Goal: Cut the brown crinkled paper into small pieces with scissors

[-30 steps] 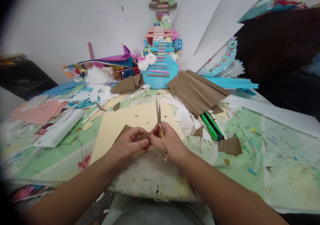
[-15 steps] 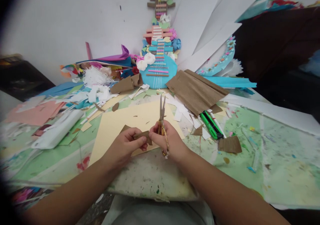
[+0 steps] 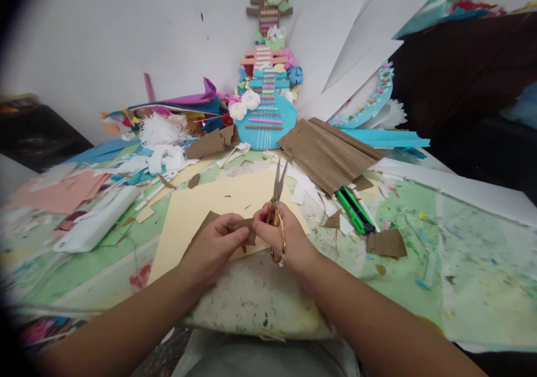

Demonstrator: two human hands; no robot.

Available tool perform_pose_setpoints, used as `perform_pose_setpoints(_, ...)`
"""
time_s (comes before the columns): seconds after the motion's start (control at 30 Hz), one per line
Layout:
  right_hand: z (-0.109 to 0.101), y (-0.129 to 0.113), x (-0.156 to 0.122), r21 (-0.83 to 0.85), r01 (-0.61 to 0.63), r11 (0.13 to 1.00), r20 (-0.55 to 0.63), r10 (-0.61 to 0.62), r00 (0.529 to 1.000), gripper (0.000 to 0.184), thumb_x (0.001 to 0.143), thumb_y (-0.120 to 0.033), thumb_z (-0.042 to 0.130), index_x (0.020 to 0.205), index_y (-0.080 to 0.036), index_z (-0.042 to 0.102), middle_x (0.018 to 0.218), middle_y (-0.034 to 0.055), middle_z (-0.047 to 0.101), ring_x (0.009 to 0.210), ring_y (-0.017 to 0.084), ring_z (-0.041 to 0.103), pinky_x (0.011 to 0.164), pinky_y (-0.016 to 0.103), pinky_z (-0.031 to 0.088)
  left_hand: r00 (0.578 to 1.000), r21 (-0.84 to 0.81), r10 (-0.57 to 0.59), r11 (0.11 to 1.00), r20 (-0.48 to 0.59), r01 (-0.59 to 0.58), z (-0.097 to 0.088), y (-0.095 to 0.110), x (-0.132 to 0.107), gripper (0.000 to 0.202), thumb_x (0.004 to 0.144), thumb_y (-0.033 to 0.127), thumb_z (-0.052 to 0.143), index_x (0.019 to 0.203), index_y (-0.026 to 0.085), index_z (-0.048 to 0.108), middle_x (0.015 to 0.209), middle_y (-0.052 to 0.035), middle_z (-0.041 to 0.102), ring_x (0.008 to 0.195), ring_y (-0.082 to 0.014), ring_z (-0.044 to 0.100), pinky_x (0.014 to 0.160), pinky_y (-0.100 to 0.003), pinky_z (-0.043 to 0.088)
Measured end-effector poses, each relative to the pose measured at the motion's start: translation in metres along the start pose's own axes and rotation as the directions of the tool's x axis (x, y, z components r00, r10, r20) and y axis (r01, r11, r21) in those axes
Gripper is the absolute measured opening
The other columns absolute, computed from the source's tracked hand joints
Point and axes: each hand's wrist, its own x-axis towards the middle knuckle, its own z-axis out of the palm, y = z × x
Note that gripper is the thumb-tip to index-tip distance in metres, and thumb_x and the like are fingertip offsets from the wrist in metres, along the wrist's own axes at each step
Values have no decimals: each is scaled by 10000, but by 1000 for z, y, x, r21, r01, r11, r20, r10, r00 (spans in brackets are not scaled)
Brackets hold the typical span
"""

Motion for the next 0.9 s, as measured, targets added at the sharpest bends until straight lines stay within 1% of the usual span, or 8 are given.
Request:
perform_pose_setpoints(0.13,-1,-8,-3,-80,-13,997,30,16,999,189,632,-213,567,757,-193,427,765,-4,509,707,118,498,656,273,403,998,217,26,976,52,-37,-5,-1,-1,94,660,238,554,642,152,520,571,19,515,549,-94,466,539,-221,361)
perform_pose_setpoints(0.27,-1,-13,-8,-223,-34,974,122,63,991,156,640,-188,550,735,-197,427,665,-39,484,589,93,473,557,246,398,998,249,-5,969,59,-10,-8,-1,-1,136,642,246,572,587,155,489,540,35,473,512,-80,431,494,-204,326)
perform_pose_setpoints(0.37,-1,-13,-9,-286,-18,958,114,52,992,120,651,-173,526,710,-192,424,618,-51,462,543,81,448,514,226,373,997,186,-27,982,77,12,-8,-1,0,124,630,238,594,605,150,511,568,26,499,549,-87,454,531,-211,346)
perform_pose_setpoints(0.5,0,-8,-4,-227,29,973,45,-19,999,130,656,-196,521,688,-195,394,620,-50,440,555,86,446,538,238,377,994,3,-7,1000,107,6,-3,0,1,122,669,253,575,713,139,571,675,-5,557,650,-105,503,643,-240,386)
perform_pose_setpoints(0.63,0,-7,-4,-211,69,975,5,-69,998,164,669,-251,514,720,-206,364,667,-40,438,587,97,442,565,251,373,998,-70,43,997,53,-40,0,-1,3,114,682,251,575,689,137,578,621,13,545,602,-83,495,609,-219,393)
perform_pose_setpoints(0.7,-2,-13,-6,-402,76,913,-31,-96,995,184,675,-308,519,716,-206,371,662,-35,430,592,103,424,558,249,352,999,-71,45,996,-8,-46,-2,-2,5,122,672,256,590,696,137,578,630,7,563,605,-89,514,597,-224,408)
perform_pose_setpoints(0.8,-11,-25,-11,-743,34,669,-102,-164,981,281,638,-425,552,691,-203,387,629,-32,418,572,111,387,523,243,304,993,-66,35,997,-115,-43,-10,-1,7,147,657,270,603,705,132,582,671,-16,602,633,-115,554,614,-259,446)
perform_pose_setpoints(0.9,-18,-32,-14,-863,27,505,-26,-99,995,313,623,-470,551,678,-196,409,626,-19,450,558,114,387,499,235,274,982,-63,47,996,-185,-59,-16,1,8,167,633,268,622,711,122,597,666,-22,618,621,-118,568,629,-274,466)
